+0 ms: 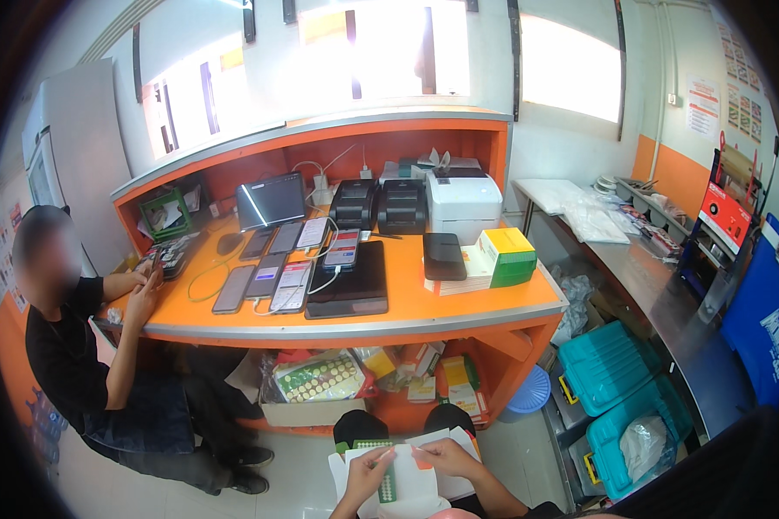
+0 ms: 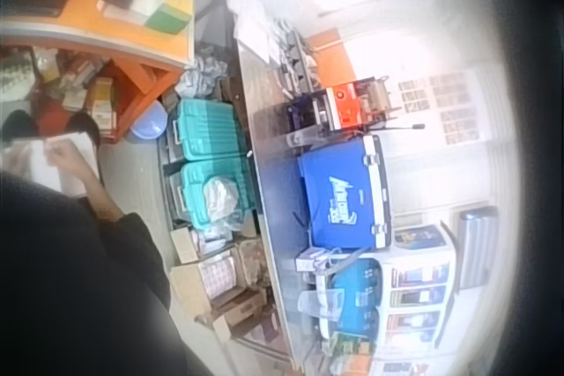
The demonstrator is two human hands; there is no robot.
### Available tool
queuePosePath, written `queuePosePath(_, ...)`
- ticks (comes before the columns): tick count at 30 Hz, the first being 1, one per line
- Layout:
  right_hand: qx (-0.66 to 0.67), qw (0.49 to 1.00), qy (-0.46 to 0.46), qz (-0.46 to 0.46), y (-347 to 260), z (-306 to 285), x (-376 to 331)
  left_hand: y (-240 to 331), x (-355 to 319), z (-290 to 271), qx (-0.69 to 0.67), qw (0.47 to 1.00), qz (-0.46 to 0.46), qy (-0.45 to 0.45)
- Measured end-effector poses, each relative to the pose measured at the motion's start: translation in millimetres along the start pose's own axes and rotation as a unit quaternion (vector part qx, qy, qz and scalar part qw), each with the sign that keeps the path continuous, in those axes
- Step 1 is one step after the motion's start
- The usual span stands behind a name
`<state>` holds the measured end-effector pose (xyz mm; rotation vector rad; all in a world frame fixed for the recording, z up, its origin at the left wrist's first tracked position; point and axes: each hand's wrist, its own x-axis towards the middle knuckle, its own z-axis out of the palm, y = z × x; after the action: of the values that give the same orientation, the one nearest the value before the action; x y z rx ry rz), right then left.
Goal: The person sits on the floor and repeatedly folds small rectangular boxes from flat paper, then places them on the orange counter. The person handles multiple boxes one at a time, folding edges and tucking flaps to form closed boxes.
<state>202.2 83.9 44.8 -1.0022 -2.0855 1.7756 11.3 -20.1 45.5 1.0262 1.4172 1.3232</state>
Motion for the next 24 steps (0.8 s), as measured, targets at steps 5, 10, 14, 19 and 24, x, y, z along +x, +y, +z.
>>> queuePosePath(5, 0.124, 0.98, 0.137, -0.077, -8, 22, 0, -13, 15, -4, 0.025, 0.997, 0.036, 0.071)
queuePosePath(10, -0.042, 0.98, 0.172, -0.088, -11, 35, -12, 4, 25, -2, 0.091, 0.959, 0.149, 0.221)
queuePosePath(14, -0.187, 0.949, 0.241, -0.083, -12, 38, -15, 40, 11, 4, 0.371, 0.861, 0.243, 0.25)
queuePosePath(19, -0.136, 0.935, 0.256, -0.205, -20, 45, -14, 54, 9, 13, 0.325, 0.936, -0.019, 0.136)
queuePosePath(24, -0.075, 0.931, 0.305, -0.187, -29, 42, -14, 23, 27, 5, 0.173, 0.98, -0.037, 0.096)
